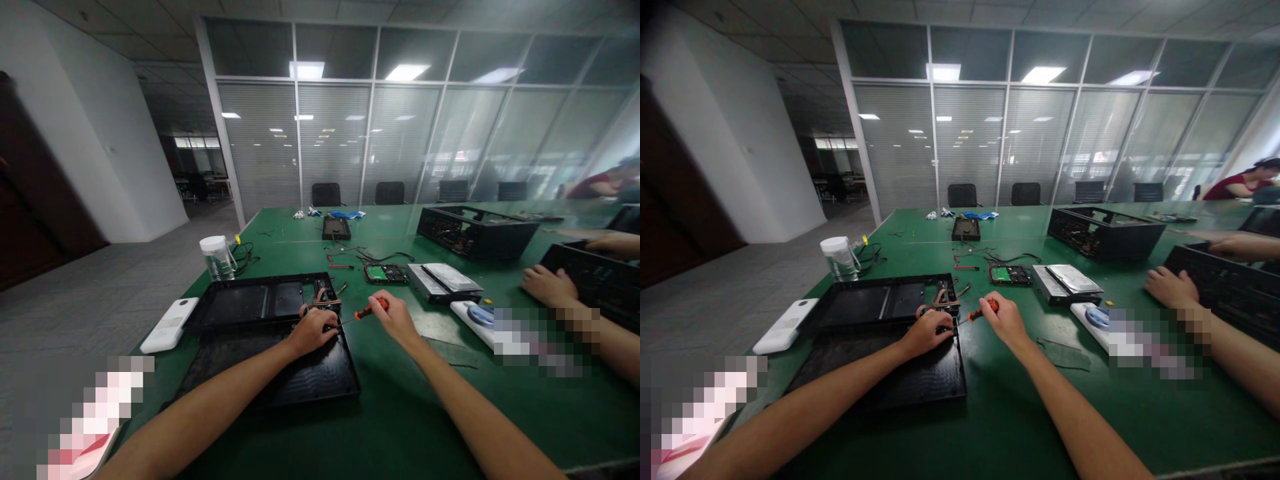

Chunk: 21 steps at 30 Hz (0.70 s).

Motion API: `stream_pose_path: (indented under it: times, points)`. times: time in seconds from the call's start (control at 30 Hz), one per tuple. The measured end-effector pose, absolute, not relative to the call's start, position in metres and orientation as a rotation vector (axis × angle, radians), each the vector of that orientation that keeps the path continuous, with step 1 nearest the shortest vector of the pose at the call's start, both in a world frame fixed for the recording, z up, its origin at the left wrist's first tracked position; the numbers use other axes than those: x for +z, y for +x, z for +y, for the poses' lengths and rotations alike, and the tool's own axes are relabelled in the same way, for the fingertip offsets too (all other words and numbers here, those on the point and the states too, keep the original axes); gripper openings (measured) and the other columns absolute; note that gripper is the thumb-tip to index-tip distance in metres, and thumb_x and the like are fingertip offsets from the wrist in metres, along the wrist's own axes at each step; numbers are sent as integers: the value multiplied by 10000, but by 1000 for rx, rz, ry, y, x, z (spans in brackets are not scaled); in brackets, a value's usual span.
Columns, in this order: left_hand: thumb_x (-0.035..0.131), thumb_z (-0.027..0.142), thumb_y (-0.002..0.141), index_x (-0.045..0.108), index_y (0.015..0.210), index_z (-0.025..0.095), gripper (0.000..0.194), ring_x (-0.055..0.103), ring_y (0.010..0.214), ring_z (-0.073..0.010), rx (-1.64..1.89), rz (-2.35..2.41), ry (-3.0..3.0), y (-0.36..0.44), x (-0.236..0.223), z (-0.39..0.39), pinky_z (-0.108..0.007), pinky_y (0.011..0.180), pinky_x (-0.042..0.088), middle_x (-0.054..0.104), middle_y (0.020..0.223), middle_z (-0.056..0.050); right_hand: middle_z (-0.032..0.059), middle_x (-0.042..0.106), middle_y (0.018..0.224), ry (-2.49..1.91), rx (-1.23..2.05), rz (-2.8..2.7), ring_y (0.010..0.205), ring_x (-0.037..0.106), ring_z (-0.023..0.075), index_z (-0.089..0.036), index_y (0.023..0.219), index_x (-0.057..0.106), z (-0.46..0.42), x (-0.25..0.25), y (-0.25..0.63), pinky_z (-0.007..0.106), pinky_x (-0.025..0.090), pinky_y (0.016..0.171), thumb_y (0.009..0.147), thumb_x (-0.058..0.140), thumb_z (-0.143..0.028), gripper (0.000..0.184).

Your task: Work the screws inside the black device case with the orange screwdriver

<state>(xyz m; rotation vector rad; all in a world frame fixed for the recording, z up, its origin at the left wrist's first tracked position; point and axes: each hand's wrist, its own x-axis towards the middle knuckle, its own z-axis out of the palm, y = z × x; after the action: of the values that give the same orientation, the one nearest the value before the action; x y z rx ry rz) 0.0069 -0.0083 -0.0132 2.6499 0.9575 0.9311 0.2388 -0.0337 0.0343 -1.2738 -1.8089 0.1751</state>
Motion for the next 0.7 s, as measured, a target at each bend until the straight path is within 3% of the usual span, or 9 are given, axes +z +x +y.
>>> stream_pose_path:
  times: [0.43, 0.7]
  points:
    - [633, 208, 763, 552, 920, 185, 178, 568, 858, -173, 926, 951, 2648, 7, -12, -10, -292, 817, 392, 657, 884, -7, -3, 551, 602, -1288, 162, -1832, 540, 488, 126, -193, 749, 565, -32, 36, 239, 225, 343, 541, 846, 391, -451, 327]
    - [635, 214, 764, 555, 920, 185, 177, 580, 870, -175, 911, 951, 2650, 7, -10, -10, -299, 827, 385, 663, 875, -11, 21, 620, 632, -1302, -86, -2045, 586, 562, 153, -213, 759, 598, -44, 60, 223, 234, 330, 567, 849, 415, -456, 317]
